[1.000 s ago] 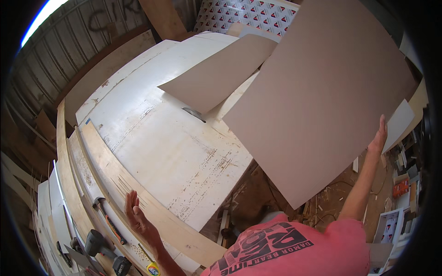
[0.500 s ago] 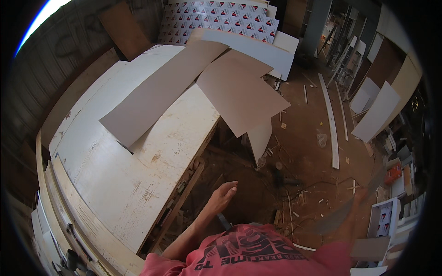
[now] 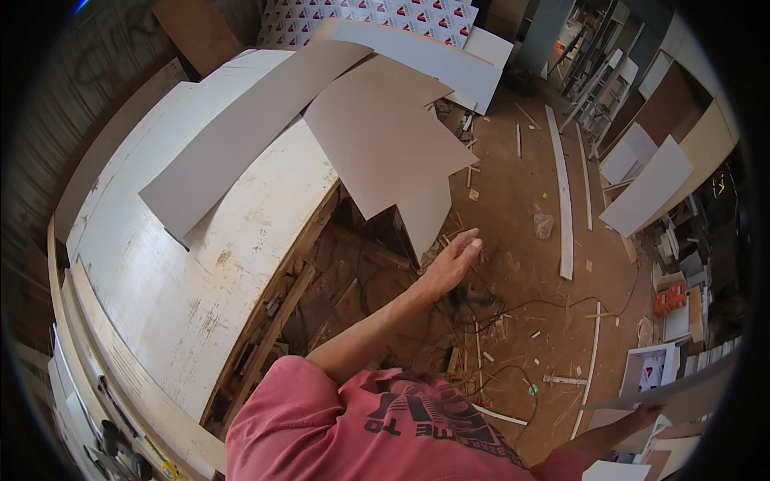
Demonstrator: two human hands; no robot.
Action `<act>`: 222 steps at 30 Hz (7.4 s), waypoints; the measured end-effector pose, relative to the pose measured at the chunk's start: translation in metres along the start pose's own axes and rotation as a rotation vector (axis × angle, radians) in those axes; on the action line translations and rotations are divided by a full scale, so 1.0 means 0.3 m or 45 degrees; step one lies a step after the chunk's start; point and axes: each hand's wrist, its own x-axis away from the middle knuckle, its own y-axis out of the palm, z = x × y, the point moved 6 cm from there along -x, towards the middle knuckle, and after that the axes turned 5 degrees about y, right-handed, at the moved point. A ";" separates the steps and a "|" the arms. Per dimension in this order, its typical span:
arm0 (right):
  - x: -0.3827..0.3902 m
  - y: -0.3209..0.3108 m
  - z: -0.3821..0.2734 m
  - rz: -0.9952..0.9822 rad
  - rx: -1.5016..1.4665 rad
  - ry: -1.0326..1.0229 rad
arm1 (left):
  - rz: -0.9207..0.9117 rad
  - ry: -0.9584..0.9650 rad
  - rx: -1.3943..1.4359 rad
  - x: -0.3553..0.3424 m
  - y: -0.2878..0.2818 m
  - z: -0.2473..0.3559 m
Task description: The person hammers a wooden block onto a board, measures various wood and laminate pieces with a tape measure, and carries a large curved laminate piece through the workshop.
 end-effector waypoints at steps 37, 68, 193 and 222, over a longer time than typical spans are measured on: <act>0.319 -0.093 -1.878 -0.326 -0.747 -0.295 | 0.037 -0.186 -0.353 0.235 -0.708 -0.019; 1.278 0.642 -3.078 -1.555 -1.257 -1.737 | 2.496 0.718 0.621 0.519 -2.122 -0.206; 0.365 1.140 -1.074 -0.041 -1.724 1.620 | -0.041 -0.586 0.563 -1.686 0.725 -0.614; -0.520 3.191 -2.136 -1.032 -0.751 0.627 | -0.398 -0.653 0.511 -3.824 1.038 -0.935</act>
